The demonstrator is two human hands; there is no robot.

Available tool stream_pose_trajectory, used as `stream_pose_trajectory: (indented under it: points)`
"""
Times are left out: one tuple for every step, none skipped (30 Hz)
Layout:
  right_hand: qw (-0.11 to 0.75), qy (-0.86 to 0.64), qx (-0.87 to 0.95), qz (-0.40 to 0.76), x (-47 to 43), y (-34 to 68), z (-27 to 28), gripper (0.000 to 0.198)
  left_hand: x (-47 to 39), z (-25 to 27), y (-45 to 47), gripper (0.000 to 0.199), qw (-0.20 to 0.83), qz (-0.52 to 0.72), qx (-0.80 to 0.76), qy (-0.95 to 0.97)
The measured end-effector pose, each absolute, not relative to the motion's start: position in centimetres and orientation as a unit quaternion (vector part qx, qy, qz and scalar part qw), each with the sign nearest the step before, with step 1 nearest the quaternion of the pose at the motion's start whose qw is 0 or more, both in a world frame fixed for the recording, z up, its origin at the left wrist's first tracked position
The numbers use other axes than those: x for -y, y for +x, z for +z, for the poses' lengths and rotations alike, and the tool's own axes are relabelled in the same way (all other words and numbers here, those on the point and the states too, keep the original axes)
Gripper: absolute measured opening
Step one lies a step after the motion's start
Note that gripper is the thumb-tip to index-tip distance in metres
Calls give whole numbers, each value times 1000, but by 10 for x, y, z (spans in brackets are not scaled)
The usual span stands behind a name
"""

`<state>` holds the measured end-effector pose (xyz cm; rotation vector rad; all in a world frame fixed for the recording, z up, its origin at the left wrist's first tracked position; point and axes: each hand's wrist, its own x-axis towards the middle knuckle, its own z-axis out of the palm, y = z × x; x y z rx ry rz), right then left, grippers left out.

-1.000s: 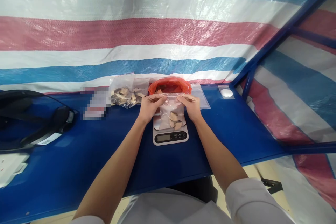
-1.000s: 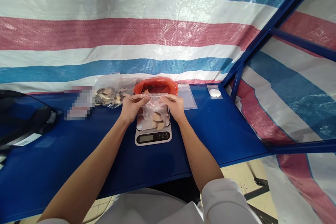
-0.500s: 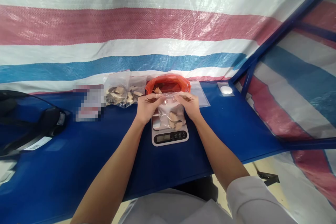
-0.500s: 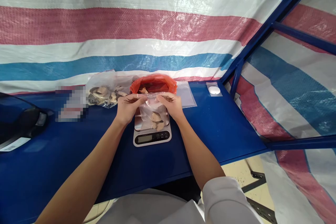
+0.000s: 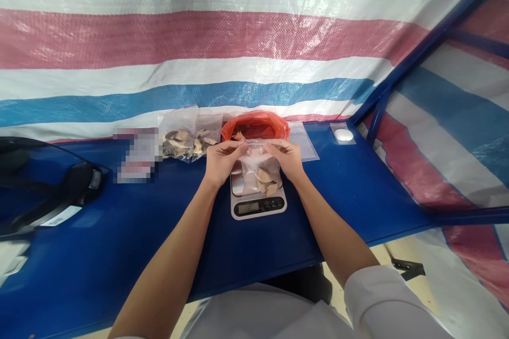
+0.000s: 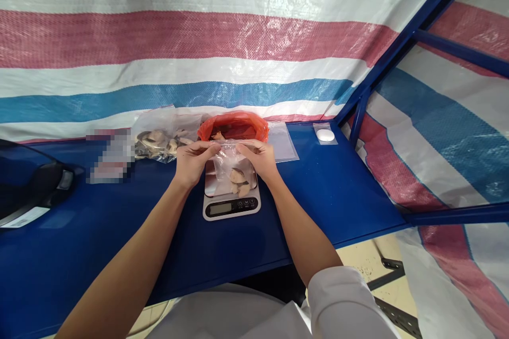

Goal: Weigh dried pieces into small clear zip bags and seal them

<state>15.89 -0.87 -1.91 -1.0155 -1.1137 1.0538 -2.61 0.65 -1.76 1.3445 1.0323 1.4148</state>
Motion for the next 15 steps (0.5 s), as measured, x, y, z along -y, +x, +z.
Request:
stream_pose_trajectory:
  points:
    - [607,-439,482,454,9,159,-18,30,-5,-16,-26,29,449,572,-418,545]
    - [609,-440,481,453,9,159,-18,29,-4,-15,-25,29,449,571,-418,545]
    - [610,-441,478,453,10,159,-17,29,-3,-13,-25,28,450,568,-419,548]
    - [609,-442,474,457,10,159,-16,30,-2,-11,-24,28,451,564,-420,551]
    - [608,-442,470,463,11,159,-15,31,-1,-9,-23,28,452,560,-420,553]
    - [607,-443,465,468,11,159,-15,31,0,-7,-22,28,454,556,-420,555]
    - [606,-444,461,472,12,158,-14,32,1,-5,-21,29,456,553,-421,556]
    - [606,-444,459,474,12,158,-14,33,1,-4,-20,31,458,552,-421,555]
    - [605,-445,459,475,13,158,-14,33,2,-3,-19,33,459,553,-421,553]
    - [603,-446,461,475,13,158,-14,33,2,-2,-18,34,460,555,-420,551]
    - [600,-445,465,476,13,159,-14,33,2,-1,-18,35,460,557,-419,550]
    - [595,-444,471,476,13,159,-14,32,2,-1,-18,35,460,558,-418,550]
    - [591,-440,480,476,13,160,-15,31,2,-1,-19,35,461,557,-418,550]
    - [588,-436,488,475,13,161,-15,30,2,-2,-19,35,461,556,-418,551]
    - [587,-432,494,474,13,163,-16,30,1,-3,-20,34,461,555,-420,551]
